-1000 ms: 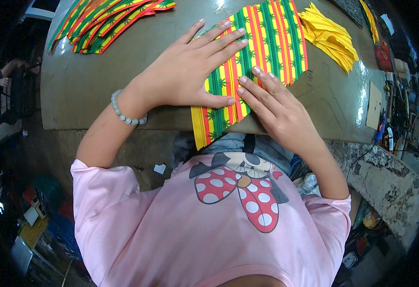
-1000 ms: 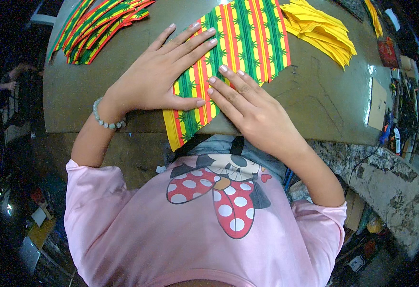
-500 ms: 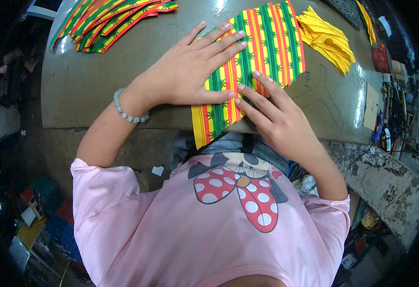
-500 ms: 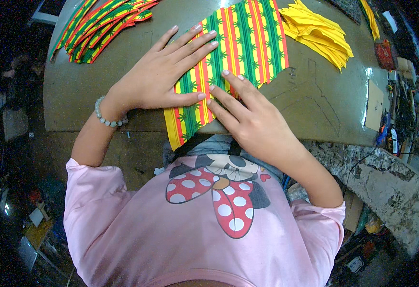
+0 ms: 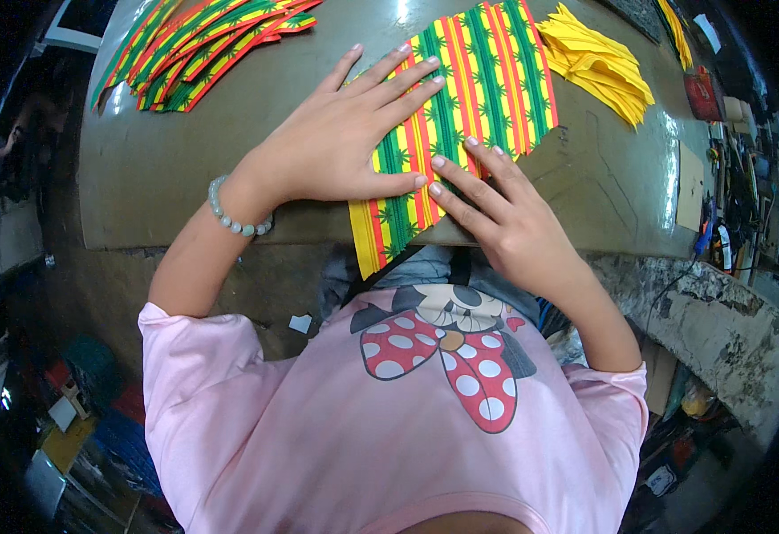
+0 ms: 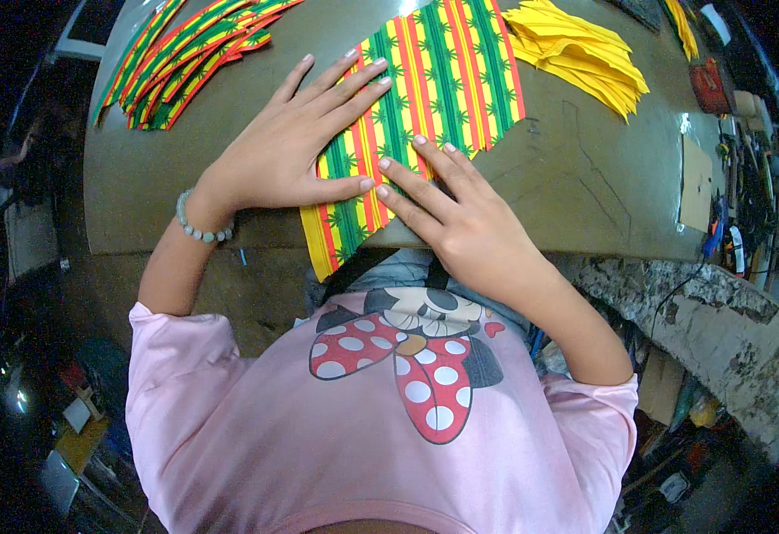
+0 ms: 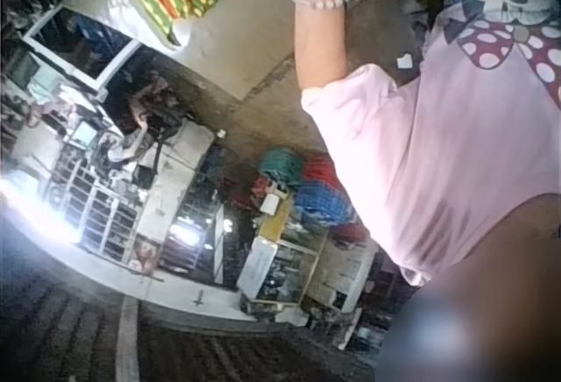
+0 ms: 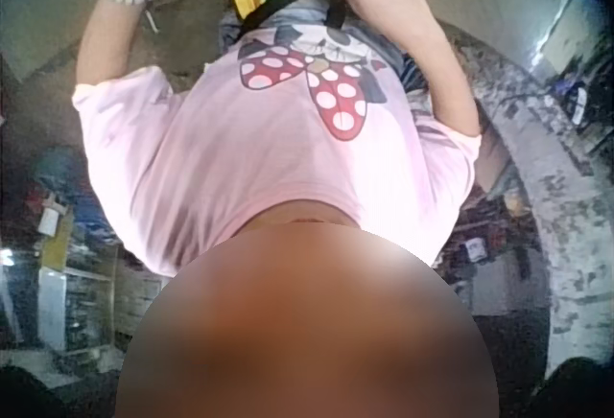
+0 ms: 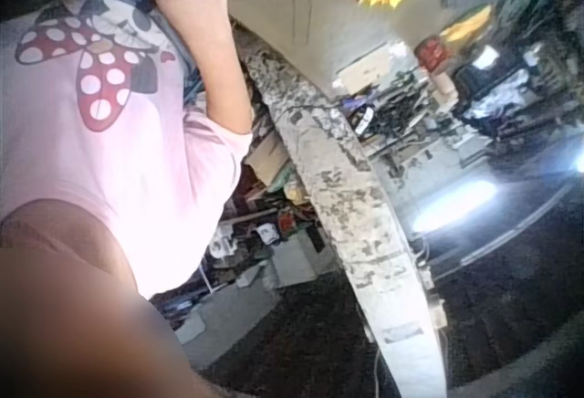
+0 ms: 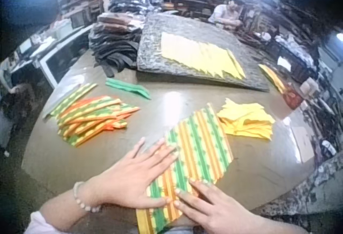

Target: The person assembles a decorative item by folding a patterned fabric piece and attaching yellow fabric strips to its edges. They smooth the folds, align the strips, and secure them using a small container of adhesive. The finished item is placed on a foam mat.

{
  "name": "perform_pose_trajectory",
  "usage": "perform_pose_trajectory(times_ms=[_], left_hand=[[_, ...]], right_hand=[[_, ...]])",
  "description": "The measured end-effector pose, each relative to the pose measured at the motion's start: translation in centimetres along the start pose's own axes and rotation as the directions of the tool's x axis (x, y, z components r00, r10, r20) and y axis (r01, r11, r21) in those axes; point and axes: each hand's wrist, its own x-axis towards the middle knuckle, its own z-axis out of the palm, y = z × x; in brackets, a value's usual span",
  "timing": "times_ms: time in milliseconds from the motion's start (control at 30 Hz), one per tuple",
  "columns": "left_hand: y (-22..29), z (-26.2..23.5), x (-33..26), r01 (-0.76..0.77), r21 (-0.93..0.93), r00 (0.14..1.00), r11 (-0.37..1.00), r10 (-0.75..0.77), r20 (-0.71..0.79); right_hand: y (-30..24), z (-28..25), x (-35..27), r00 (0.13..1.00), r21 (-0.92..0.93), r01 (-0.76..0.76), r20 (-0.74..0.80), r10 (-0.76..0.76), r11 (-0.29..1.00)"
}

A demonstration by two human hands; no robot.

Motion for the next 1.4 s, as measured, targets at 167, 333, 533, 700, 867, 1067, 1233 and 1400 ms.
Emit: perform_pose_trajectory(times_ms=[167,333,533,700,867,1067,1233,1400], left_hand=[[0.8,-0.6,0.0,-0.024,-0.004,0.999,1.0,0.024,0.021],[1.5,-0.6,0.2,-0.071,-0.029,0.995,0.997,0.073,0.066],[1.6,-0.5,0.2,-0.07,-0.029,0.995,0.997,0.072,0.066],[1.4,-0.3,0.2,-0.082,-0.036,0.995,0.996,0.084,0.056],[1.2,-0.3,0.4,-0.073,-0.086,0.994,0.994,0.079,0.075],[1.1,-1.1,0.3,-0.087,-0.089,0.994,0.992,0.092,0.052],[1.0,-1.0,0.3,-0.054,-0.15,0.998,0.987,0.057,0.018],[1.3,-0.4,0.6,-0.069,-0.179,0.997,0.981,0.073,0.014]], right_hand=[[0.2,0.2,-0.4,1.0,0.011,-0.006,-0.011,0.006,1.0],[0.4,0.8,-1.2,0.998,0.097,0.014,-0.068,-0.007,0.995],[0.5,1.3,-1.5,0.997,0.067,0.03,-0.07,-0.026,0.997],[1.1,0.0,-1.1,0.995,-0.118,0.104,0.004,-0.105,0.988],[1.0,-0.6,-0.1,0.988,-0.219,0.155,0.039,-0.15,0.963],[1.8,-1.8,0.2,0.987,-0.117,0.162,0.038,-0.158,0.98],[1.7,-0.9,-0.5,0.986,-0.018,0.167,0.007,-0.167,0.986],[1.6,-0.4,-1.1,0.984,-0.004,0.178,0.007,-0.178,0.984]])
